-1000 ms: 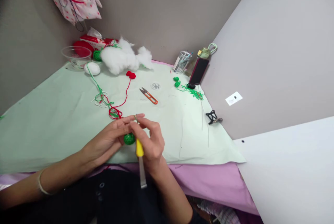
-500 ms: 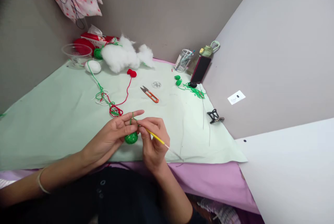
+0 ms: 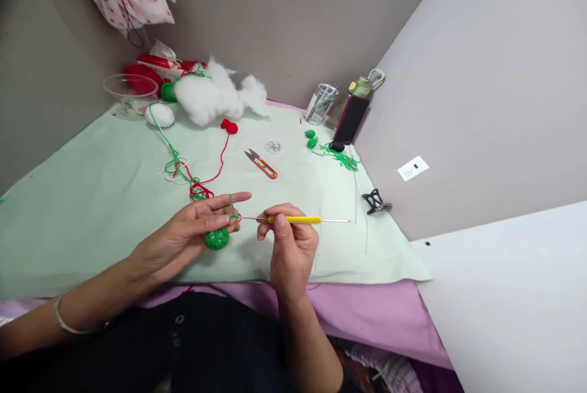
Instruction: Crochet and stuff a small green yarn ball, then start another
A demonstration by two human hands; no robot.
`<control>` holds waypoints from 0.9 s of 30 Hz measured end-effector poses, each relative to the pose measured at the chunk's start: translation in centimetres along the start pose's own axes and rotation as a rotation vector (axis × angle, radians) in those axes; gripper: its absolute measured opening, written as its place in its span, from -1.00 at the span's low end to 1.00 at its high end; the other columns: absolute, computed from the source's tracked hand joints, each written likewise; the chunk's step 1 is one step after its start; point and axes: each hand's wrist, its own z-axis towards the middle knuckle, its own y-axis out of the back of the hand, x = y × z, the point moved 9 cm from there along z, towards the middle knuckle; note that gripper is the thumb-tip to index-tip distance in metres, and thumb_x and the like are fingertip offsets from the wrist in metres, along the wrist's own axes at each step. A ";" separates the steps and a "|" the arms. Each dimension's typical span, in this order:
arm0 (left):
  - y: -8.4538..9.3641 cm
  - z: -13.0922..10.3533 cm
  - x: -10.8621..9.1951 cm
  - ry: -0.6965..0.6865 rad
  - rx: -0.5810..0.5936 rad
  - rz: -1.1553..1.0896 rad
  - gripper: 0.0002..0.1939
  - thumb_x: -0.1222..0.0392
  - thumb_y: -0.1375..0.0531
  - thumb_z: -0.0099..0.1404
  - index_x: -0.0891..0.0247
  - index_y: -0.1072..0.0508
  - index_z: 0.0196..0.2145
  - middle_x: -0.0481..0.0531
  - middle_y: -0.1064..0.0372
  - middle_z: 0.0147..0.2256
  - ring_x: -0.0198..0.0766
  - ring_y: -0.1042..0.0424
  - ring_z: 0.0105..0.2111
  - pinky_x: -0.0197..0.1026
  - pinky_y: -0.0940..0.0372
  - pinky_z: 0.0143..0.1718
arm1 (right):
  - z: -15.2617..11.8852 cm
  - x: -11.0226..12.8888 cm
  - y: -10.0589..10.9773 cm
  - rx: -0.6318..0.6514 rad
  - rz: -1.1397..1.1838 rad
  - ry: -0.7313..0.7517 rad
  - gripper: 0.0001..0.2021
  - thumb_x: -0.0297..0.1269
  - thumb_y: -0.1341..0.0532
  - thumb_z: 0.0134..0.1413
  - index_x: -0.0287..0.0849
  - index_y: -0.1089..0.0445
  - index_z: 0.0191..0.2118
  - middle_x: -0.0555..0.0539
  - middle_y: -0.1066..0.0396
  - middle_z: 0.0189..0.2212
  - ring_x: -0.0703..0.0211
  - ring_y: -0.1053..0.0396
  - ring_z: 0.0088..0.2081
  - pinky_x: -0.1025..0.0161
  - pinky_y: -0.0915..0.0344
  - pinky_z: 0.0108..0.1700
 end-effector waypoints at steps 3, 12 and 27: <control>-0.1 -0.2 -0.2 -0.097 -0.051 0.072 -0.38 0.21 -0.44 0.18 0.21 -0.47 0.20 -0.06 -0.42 -0.35 -0.37 -0.34 -0.35 -0.31 -0.22 -0.27 | -0.8 0.9 -1.4 0.070 -0.217 0.112 -0.82 -0.35 -0.18 0.33 -0.07 -0.56 -0.19 -0.03 -0.45 -0.38 0.24 -0.43 -0.42 0.22 -0.41 -0.38; -0.1 0.0 0.8 0.053 0.003 -0.041 -0.52 0.22 -0.45 0.15 0.26 -0.59 0.05 -0.05 -0.37 -0.39 -0.37 -0.33 -0.35 -0.30 -0.20 -0.28 | -0.5 0.6 0.1 -0.040 -0.074 0.076 -0.81 -0.37 -0.19 0.32 -0.04 -0.58 -0.21 0.00 -0.43 -0.41 0.27 -0.38 -0.41 0.26 -0.34 -0.35; -0.1 0.4 -0.7 -0.095 -0.072 0.029 -0.48 0.14 -0.47 0.15 0.14 -0.58 0.09 -0.07 -0.45 -0.35 -0.40 -0.39 -0.34 -0.34 -0.27 -0.23 | -0.6 1.3 -2.6 0.082 -0.379 0.229 -0.79 -0.41 -0.21 0.31 -0.01 -0.58 -0.11 -0.08 -0.55 -0.22 0.15 -0.50 -0.21 0.16 -0.46 -0.18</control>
